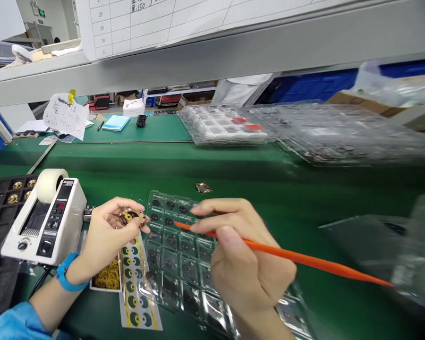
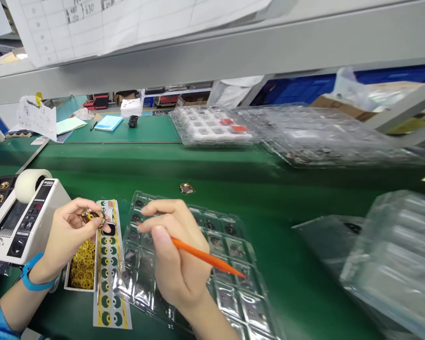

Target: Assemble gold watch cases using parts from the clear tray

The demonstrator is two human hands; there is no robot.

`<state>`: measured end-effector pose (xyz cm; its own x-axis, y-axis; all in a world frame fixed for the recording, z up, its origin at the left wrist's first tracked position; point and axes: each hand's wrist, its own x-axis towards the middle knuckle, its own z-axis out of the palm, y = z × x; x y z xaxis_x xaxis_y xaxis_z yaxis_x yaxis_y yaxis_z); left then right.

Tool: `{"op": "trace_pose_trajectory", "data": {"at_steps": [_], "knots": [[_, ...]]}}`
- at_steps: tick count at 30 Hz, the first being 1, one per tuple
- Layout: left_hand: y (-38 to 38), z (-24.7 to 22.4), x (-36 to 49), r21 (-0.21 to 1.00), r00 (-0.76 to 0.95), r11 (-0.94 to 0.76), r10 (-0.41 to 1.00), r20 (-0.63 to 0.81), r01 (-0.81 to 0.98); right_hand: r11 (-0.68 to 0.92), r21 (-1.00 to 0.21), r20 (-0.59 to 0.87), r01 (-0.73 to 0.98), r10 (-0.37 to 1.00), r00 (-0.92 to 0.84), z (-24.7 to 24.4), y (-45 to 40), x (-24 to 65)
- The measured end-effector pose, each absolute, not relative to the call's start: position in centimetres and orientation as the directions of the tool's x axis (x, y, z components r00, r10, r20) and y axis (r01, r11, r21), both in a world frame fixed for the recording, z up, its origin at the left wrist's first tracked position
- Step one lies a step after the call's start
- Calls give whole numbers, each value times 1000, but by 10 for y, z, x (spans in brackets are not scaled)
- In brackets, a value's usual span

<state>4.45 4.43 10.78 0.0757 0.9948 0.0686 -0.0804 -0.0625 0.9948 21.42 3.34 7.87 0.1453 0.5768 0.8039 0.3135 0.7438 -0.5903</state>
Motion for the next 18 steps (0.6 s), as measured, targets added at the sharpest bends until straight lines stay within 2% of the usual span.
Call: {"op": "trace_pose_trajectory", "data": {"at_steps": [5,8,12,18], "knots": [[46,105,46,991,14,-128,992,128,-33,766,-570,780,297,618,-96,83,30,206],[47,102,48,984,-21,-180,983,180,-4,778,-487,799,396,580,-157,82,30,197],[42,98,49,965,-3,-247,969,248,94,742,-414,840,528,534,-92,74,34,186],[32,93,52,913,101,-333,943,317,238,660,-445,835,605,549,15,69,36,182]]}}
